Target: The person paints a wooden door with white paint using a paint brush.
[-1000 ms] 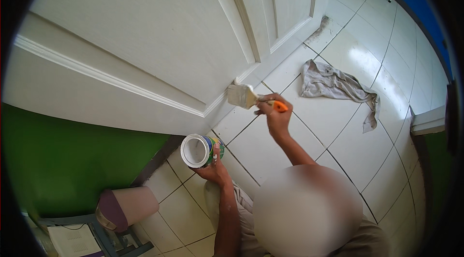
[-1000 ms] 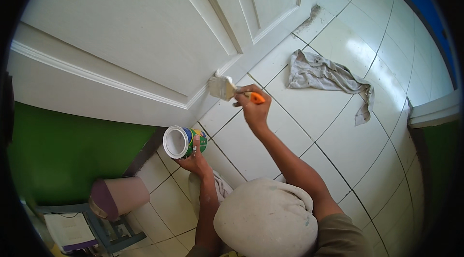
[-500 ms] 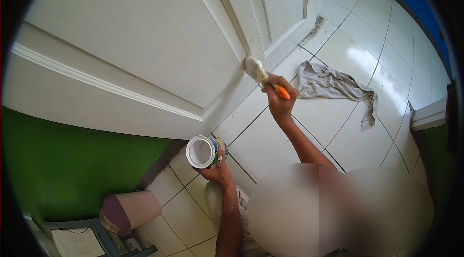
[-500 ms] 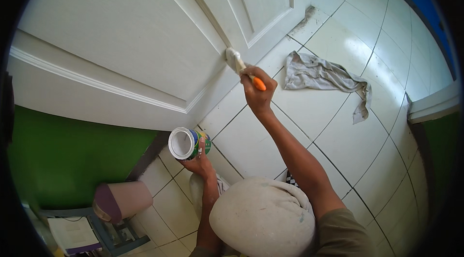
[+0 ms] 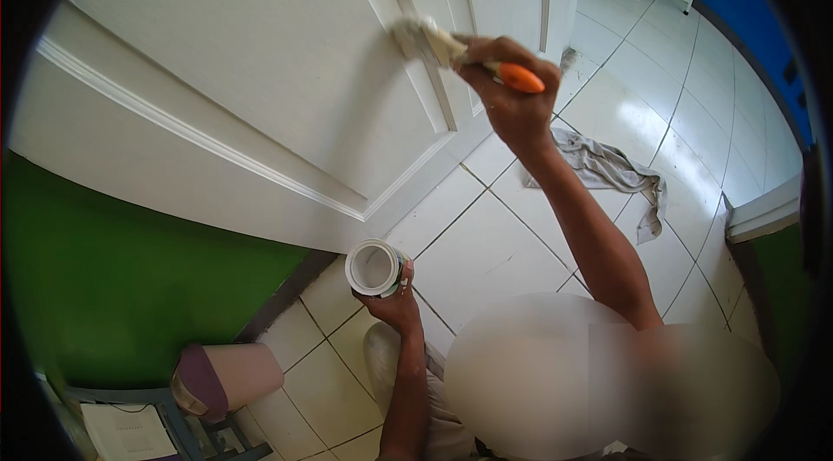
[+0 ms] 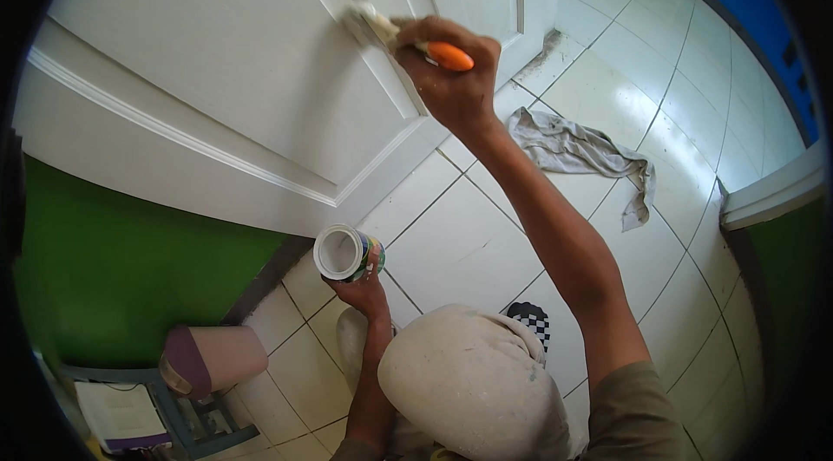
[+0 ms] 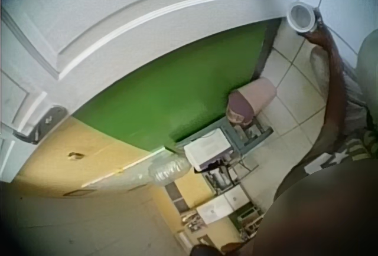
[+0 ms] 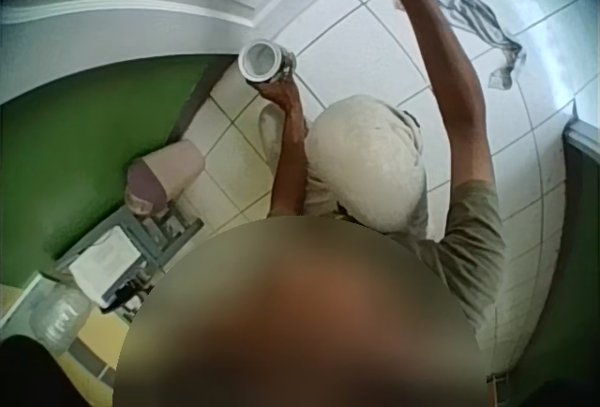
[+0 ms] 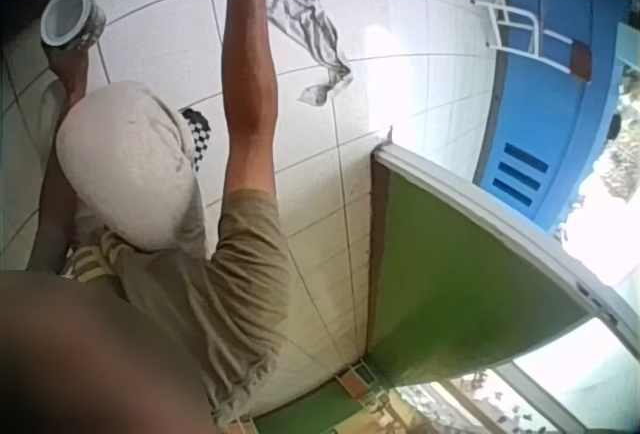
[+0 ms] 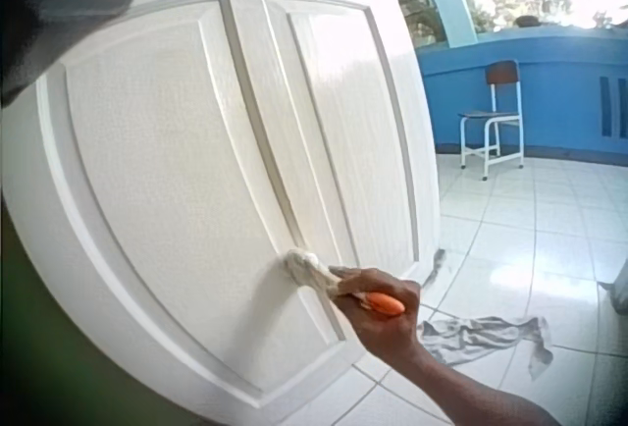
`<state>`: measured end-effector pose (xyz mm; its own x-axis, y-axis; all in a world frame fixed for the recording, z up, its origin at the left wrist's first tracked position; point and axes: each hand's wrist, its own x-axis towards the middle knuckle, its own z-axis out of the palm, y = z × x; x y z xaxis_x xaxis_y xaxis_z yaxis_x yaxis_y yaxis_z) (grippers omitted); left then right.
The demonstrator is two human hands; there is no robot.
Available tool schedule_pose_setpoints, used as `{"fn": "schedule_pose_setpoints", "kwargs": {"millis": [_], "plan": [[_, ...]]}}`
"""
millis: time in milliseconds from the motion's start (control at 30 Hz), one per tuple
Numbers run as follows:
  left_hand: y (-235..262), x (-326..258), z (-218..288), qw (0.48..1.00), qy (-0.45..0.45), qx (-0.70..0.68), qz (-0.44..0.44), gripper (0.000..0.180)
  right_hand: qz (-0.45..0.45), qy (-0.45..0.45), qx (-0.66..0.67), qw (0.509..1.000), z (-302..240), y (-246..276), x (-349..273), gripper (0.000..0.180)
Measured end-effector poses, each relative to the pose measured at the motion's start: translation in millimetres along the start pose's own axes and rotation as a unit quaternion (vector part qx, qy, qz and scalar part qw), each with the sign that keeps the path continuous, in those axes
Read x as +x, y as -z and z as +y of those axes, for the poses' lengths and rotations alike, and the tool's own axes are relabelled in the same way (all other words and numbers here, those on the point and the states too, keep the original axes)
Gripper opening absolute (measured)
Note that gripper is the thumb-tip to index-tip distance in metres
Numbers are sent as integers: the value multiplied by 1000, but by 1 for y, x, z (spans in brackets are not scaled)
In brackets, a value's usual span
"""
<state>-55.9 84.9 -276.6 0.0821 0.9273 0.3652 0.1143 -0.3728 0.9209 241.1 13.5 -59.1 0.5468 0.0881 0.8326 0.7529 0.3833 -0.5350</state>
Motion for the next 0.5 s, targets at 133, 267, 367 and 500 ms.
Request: {"fn": "schedule_pose_setpoints", "kwargs": {"millis": [133,267,367,500], "plan": [[-1,1,0,1000,-5,17,-7,95,65,89,25,994,-20,-13,20,14],[-9,-6,8,999,-21,21,-25,97,33,11,-60,998,41,-6,-72,17],[-3,-9,1,997,-36,66,-22,99,31,-89,-61,994,60,8,-144,20],[-3,-11,4,997,-14,61,-35,100,-25,-244,-73,967,58,28,-163,9]]}}
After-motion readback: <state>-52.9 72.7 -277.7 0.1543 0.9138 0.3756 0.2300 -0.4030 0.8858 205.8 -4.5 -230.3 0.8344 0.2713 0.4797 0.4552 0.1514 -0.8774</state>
